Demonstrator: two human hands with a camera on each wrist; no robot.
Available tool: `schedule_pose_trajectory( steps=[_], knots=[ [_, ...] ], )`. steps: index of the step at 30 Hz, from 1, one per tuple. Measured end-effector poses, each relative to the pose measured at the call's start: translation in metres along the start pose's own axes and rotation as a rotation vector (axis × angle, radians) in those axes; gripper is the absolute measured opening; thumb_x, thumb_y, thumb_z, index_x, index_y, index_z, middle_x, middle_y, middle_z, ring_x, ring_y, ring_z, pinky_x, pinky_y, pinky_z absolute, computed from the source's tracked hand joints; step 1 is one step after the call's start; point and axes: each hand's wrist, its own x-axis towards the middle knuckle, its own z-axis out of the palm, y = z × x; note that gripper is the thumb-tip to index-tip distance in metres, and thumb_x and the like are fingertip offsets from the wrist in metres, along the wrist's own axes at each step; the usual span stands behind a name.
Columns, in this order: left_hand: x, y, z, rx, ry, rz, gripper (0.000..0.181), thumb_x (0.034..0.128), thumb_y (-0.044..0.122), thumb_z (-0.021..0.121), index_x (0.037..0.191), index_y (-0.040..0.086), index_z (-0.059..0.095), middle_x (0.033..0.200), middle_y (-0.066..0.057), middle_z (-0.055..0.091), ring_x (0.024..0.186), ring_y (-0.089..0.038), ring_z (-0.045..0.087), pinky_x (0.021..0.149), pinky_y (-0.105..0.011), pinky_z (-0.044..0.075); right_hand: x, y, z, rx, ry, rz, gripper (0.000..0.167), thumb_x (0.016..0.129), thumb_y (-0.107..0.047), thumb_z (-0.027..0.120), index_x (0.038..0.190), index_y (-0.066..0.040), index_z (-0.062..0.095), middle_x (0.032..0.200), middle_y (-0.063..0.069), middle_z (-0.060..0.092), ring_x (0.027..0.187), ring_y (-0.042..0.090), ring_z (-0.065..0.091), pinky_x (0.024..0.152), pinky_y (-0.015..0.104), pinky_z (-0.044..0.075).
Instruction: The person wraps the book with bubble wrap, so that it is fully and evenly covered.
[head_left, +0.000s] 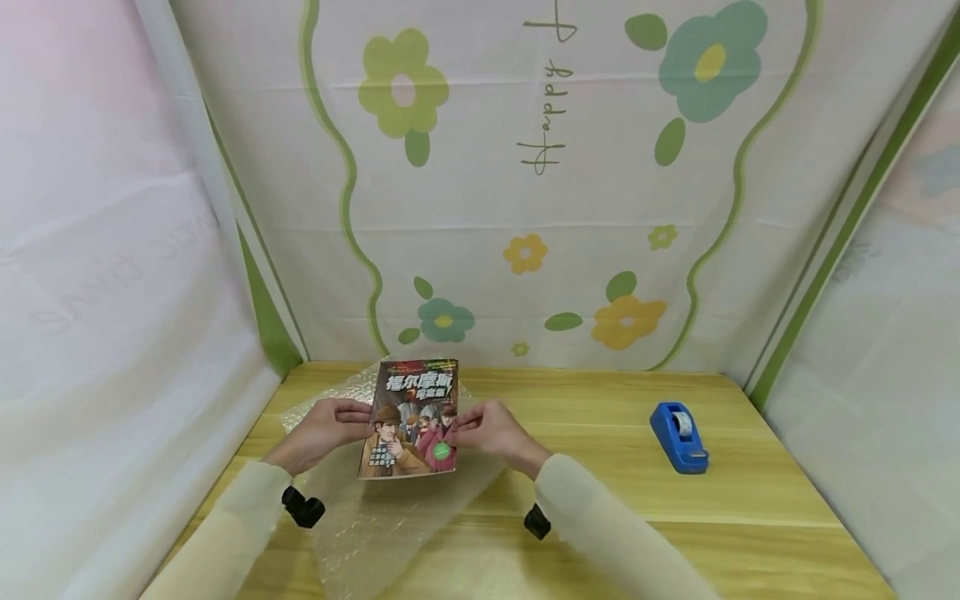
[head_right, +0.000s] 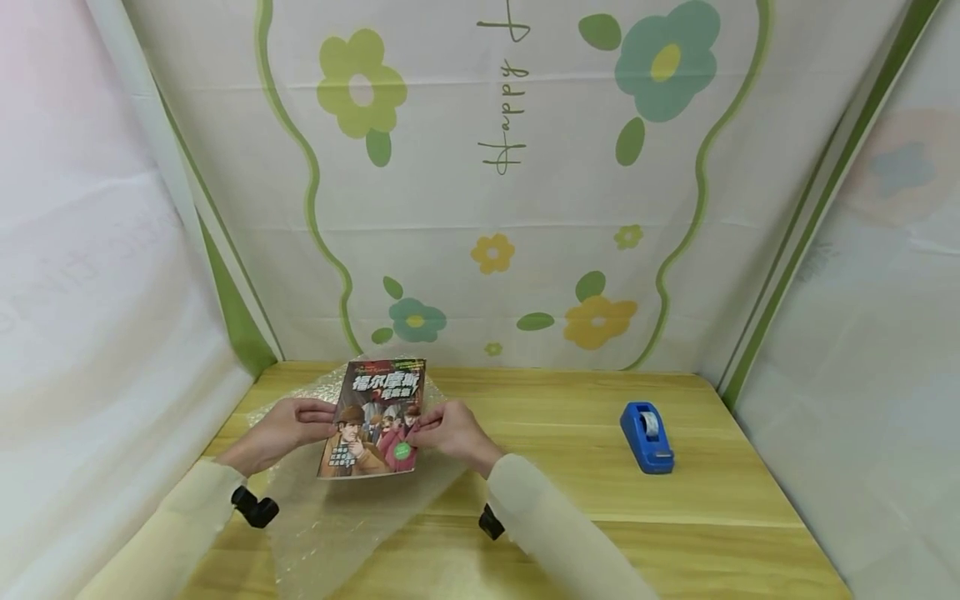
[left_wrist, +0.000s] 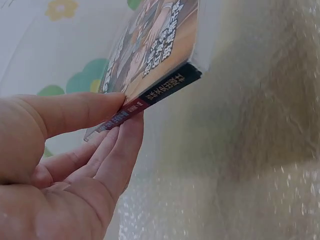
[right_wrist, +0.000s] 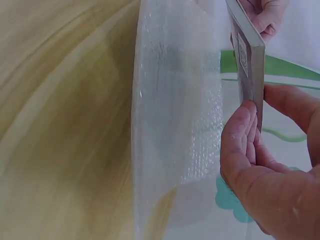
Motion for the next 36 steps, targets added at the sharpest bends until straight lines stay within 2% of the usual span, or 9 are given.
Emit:
schedule_pose_trajectory(
  steps=[3,8,10,12,17,23,31,36],
  knots=[
    [-0.003,-0.007,-0.006,0.018,0.005,-0.012,0.054,0.0982,0.004,0.073,0.143,-0.017,0.051,0.138,-0.033,0.064,0.117,-0.026,0.072,0.102,-0.044,0.061,0.004,0.002,0.013,0.01,0.018,0.002,0.019,0.09,-0.014,0.083,0.101,0.0,0.08,0.091,0.009,0.08,0.084,0.018,0.075,0.079,0.035,0.064],
    [-0.005,-0.016,-0.012,0.013,0.023,-0.042,0.053,0.0974,0.001,0.072,0.142,-0.018,0.051,0.136,-0.034,0.065,0.112,-0.025,0.074,0.101,-0.043,0.062,0.008,0.01,0.03,0.042,0.032,-0.003,0.017,0.089,-0.011,0.084,0.099,0.002,0.08,0.089,0.01,0.08,0.086,0.028,0.078,0.084,0.045,0.065],
    [-0.005,-0.02,-0.013,0.011,0.03,-0.052,0.053,0.0967,0.0,0.073,0.141,-0.018,0.052,0.134,-0.033,0.066,0.11,-0.023,0.074,0.099,-0.041,0.062,0.008,0.013,0.035,0.053,0.038,-0.001,0.016,0.089,-0.011,0.084,0.098,0.002,0.08,0.088,0.01,0.08,0.085,0.027,0.078,0.081,0.043,0.065],
    [-0.005,-0.024,-0.014,0.009,0.032,-0.057,0.053,0.0957,0.0,0.074,0.141,-0.019,0.052,0.133,-0.033,0.066,0.108,-0.023,0.075,0.098,-0.04,0.063,0.008,0.016,0.039,0.059,0.047,0.003,0.015,0.088,-0.01,0.085,0.096,0.001,0.08,0.086,0.01,0.08,0.081,0.022,0.076,0.076,0.035,0.064],
    [-0.007,-0.033,-0.015,-0.004,0.033,-0.07,0.055,0.0931,-0.004,0.074,0.14,-0.02,0.051,0.13,-0.034,0.067,0.106,-0.022,0.076,0.093,-0.034,0.064,0.009,0.023,0.051,0.059,0.062,-0.002,0.012,0.086,-0.006,0.086,0.092,0.003,0.079,0.084,0.011,0.08,0.074,0.014,0.071,0.065,0.021,0.055],
    [-0.005,-0.047,-0.019,-0.006,0.037,-0.069,0.055,0.0933,-0.006,0.073,0.14,-0.022,0.05,0.13,-0.035,0.067,0.105,-0.022,0.076,0.091,-0.032,0.064,0.01,0.027,0.063,0.057,0.065,0.006,0.013,0.087,-0.004,0.085,0.092,0.004,0.077,0.085,0.013,0.079,0.076,0.025,0.074,0.06,0.021,0.051],
    [0.001,-0.056,-0.016,0.035,0.048,-0.046,0.051,0.0929,-0.006,0.073,0.137,-0.022,0.053,0.127,-0.035,0.068,0.105,-0.025,0.076,0.091,-0.034,0.065,0.01,0.035,0.066,0.057,0.074,0.018,0.014,0.086,-0.005,0.085,0.092,0.001,0.074,0.085,0.007,0.077,0.078,0.022,0.074,0.064,0.025,0.057],
    [0.003,-0.061,-0.013,0.078,0.069,-0.059,0.049,0.093,-0.005,0.074,0.136,-0.02,0.056,0.126,-0.033,0.069,0.105,-0.027,0.075,0.093,-0.039,0.064,0.011,0.04,0.069,0.031,0.082,0.015,0.013,0.086,-0.004,0.085,0.089,0.002,0.073,0.082,0.006,0.077,0.071,0.017,0.07,0.061,0.023,0.056]
  ],
)
